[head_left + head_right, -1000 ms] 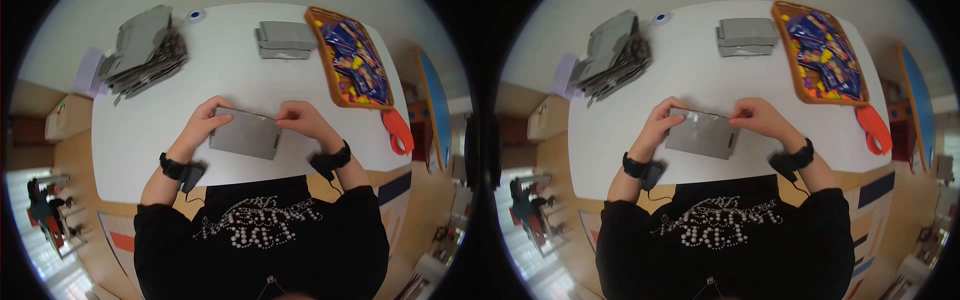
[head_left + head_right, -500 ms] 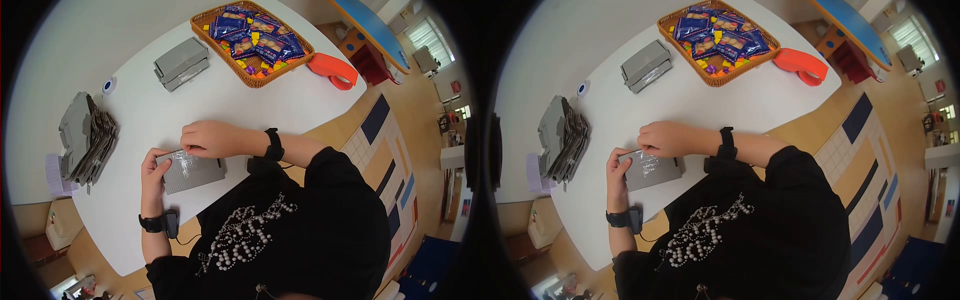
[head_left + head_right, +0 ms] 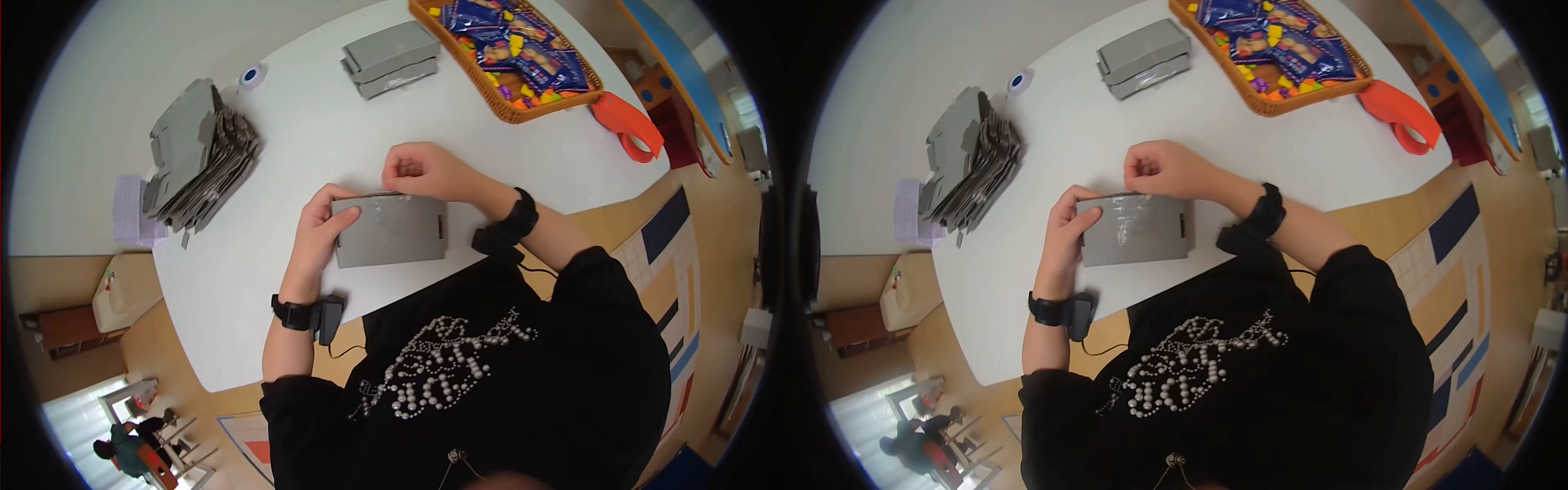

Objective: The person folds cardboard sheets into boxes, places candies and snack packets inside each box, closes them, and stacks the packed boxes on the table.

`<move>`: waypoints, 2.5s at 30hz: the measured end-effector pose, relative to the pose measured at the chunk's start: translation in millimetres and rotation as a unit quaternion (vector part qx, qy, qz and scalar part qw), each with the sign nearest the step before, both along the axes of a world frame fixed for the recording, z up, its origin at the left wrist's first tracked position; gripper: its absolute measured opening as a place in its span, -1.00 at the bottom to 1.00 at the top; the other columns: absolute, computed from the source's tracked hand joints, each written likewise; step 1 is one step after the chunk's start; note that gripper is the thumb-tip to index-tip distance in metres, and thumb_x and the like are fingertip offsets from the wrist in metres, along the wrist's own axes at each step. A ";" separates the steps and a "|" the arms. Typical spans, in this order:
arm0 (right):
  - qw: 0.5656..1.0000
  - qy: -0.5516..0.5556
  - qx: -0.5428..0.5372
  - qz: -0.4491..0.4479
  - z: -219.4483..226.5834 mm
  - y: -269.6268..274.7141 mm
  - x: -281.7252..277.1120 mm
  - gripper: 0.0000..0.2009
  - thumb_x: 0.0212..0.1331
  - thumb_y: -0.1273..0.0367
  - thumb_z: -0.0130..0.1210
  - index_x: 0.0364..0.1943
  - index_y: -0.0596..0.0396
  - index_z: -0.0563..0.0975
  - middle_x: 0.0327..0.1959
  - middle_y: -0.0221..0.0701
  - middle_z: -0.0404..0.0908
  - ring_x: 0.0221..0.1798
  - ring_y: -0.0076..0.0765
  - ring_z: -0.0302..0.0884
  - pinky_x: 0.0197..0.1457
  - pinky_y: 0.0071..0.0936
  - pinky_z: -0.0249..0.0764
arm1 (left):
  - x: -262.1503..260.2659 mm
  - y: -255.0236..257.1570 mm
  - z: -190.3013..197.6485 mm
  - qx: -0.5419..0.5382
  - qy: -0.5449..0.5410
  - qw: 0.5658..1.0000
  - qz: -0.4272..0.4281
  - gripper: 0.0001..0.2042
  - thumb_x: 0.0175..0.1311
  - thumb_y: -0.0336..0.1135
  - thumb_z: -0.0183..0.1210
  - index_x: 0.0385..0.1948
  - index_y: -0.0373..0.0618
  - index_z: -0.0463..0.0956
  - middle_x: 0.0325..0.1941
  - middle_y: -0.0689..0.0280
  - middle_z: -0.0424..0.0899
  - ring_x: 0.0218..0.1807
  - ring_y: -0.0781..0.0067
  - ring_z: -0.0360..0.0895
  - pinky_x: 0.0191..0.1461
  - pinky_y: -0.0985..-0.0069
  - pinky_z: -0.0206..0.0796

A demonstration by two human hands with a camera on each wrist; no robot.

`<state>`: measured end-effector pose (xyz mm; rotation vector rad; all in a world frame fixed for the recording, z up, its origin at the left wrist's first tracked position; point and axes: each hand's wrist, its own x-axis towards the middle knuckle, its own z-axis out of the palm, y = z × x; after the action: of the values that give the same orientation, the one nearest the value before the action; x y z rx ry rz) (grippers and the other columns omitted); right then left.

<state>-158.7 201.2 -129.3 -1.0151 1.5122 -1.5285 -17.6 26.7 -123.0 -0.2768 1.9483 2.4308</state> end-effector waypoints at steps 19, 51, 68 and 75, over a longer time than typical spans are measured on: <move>0.887 0.450 -0.080 -0.067 17.8 -2.1 23.3 -0.83 -0.13 0.68 0.06 -0.40 0.21 0.49 -0.41 -0.26 0.52 -0.31 -0.19 0.48 -0.20 -0.43 0.39 | -7.7 -9.4 -28.5 -0.103 0.068 0.991 0.046 -0.82 0.03 -0.30 0.19 -0.37 -0.14 0.47 -0.50 0.37 0.49 -0.46 0.63 0.36 -0.45 0.62 0.20; 0.993 0.009 0.115 0.033 -2.7 11.1 3.8 -0.76 0.25 0.42 -0.11 -0.07 0.27 0.40 -0.21 -0.40 0.47 -0.16 -0.53 0.39 -0.04 -0.64 0.27 | -0.8 -15.4 -11.4 -0.081 0.092 0.989 -0.083 -0.84 0.04 -0.33 0.17 -0.37 -0.14 0.46 -0.53 0.41 0.52 -0.49 0.65 0.41 -0.44 0.63 0.25; 0.983 -0.023 0.161 0.090 1.2 10.1 3.9 -0.70 0.25 0.45 -0.15 0.03 0.33 0.33 -0.10 -0.31 0.48 -0.05 -0.51 0.38 0.03 -0.63 0.26 | -0.7 -15.2 -13.1 -0.084 0.086 0.987 -0.103 -0.84 0.04 -0.32 0.18 -0.37 -0.12 0.47 -0.50 0.43 0.54 -0.45 0.67 0.44 -0.42 0.65 0.26; 0.981 -0.024 0.165 0.102 5.2 8.7 6.5 -0.65 0.21 0.46 -0.10 0.07 0.34 0.29 -0.04 -0.30 0.46 -0.02 -0.48 0.37 0.07 -0.60 0.24 | -1.0 -15.3 -13.3 -0.077 0.092 0.987 -0.104 -0.84 0.04 -0.32 0.18 -0.36 -0.13 0.48 -0.47 0.40 0.56 -0.43 0.66 0.46 -0.40 0.65 0.29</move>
<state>-152.1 209.9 -124.1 -0.8988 1.5145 -1.1072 -18.6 11.4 -136.3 0.1494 2.1194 2.2486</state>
